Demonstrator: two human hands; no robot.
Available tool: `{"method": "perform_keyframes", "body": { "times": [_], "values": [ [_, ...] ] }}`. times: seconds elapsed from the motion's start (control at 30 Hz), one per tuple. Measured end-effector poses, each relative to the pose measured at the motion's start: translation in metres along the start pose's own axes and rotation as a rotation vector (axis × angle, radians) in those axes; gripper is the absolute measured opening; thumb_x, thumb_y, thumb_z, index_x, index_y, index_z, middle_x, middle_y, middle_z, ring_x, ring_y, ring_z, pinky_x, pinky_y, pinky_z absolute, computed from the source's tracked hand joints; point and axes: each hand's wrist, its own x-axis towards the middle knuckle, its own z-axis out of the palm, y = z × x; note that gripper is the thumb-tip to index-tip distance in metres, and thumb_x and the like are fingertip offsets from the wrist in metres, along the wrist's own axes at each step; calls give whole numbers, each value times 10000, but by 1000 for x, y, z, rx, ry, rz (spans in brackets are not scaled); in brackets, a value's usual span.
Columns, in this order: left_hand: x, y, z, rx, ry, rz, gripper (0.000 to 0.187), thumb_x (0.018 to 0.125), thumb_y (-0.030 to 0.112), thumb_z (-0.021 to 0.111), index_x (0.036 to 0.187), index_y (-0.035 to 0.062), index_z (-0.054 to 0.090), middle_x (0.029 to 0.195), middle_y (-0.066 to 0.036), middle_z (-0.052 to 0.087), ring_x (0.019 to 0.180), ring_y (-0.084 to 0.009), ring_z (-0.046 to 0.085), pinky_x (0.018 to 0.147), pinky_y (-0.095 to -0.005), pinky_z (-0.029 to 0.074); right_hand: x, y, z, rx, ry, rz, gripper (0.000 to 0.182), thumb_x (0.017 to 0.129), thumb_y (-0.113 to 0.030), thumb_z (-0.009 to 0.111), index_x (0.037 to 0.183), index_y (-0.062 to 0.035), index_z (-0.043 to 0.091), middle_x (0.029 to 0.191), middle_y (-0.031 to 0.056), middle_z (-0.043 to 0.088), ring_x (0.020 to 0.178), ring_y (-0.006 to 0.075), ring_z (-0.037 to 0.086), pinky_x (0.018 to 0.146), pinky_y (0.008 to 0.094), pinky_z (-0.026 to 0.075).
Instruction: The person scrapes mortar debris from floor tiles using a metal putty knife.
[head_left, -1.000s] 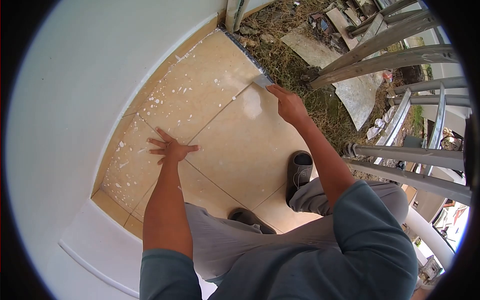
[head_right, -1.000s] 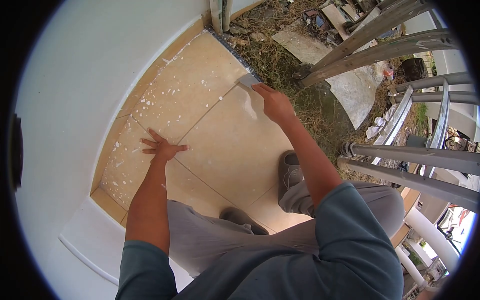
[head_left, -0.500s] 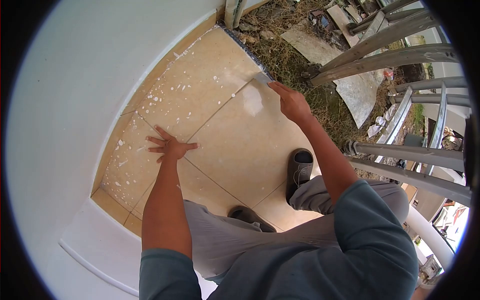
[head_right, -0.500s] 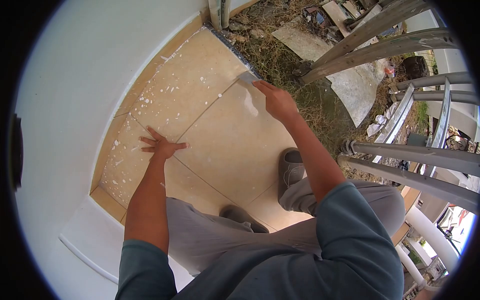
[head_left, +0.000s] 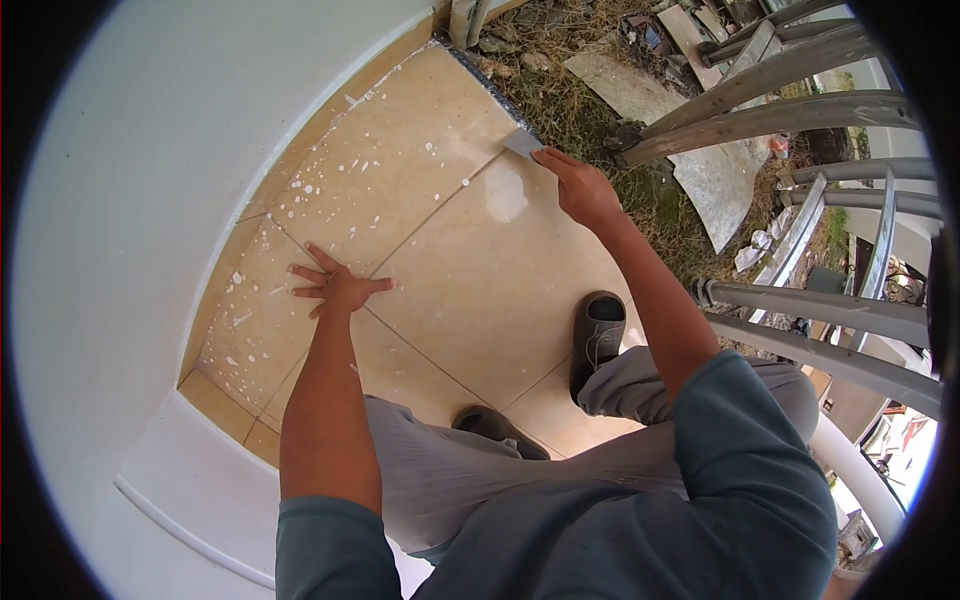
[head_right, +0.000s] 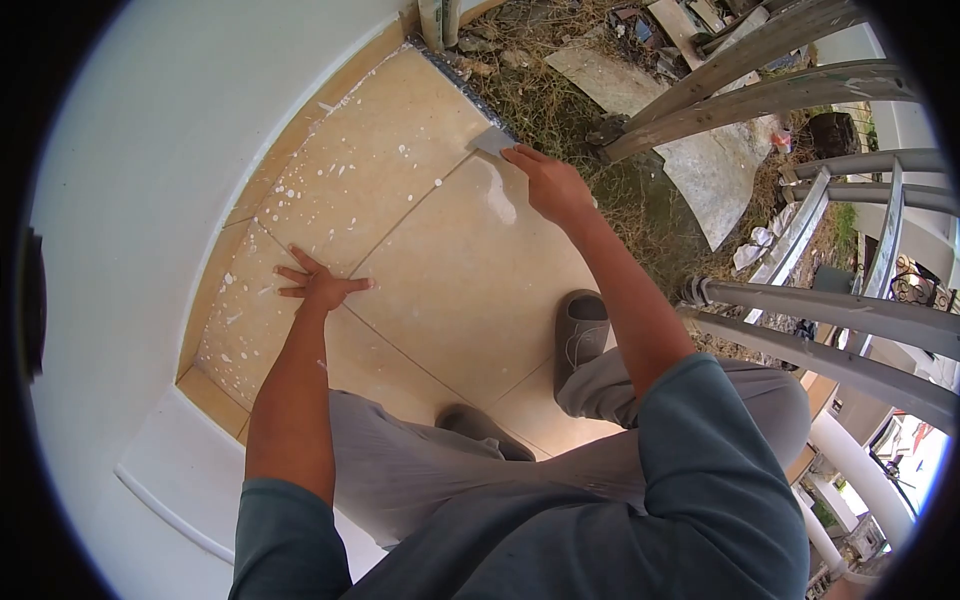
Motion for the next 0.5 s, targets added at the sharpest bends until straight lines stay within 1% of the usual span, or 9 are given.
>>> {"method": "perform_keyframes", "body": {
  "times": [0.17, 0.27, 0.5],
  "values": [
    [3, 2, 3, 18, 11, -24, 1754, 462, 476, 1006, 1478, 237, -404, 1518, -257, -445, 1451, -554, -243, 1041, -829, 143, -2, -3, -8, -46, -63, 12, 608, 846, 35, 464, 1384, -224, 581, 1458, 41, 553, 1060, 346, 677, 891, 445, 574],
    [2, -1, 2, 21, 8, 6, 1751, 465, 481, 1003, 1477, 236, -405, 1524, -256, -439, 1455, -554, -234, 1042, -828, 143, 5, -4, -7, -40, -61, -1, 625, 837, 36, 473, 1395, -228, 570, 1469, 37, 544, 1066, 336, 677, 889, 445, 574],
    [0, 1, 2, 19, -1, -16, 1754, 460, 482, 1005, 1479, 237, -402, 1522, -255, -442, 1443, -559, -257, 1045, -825, 137, -3, -2, -5, -106, -111, 7, 675, 811, 68, 478, 1410, -236, 552, 1474, 41, 538, 1054, 323, 685, 871, 445, 579]
  ]
}}
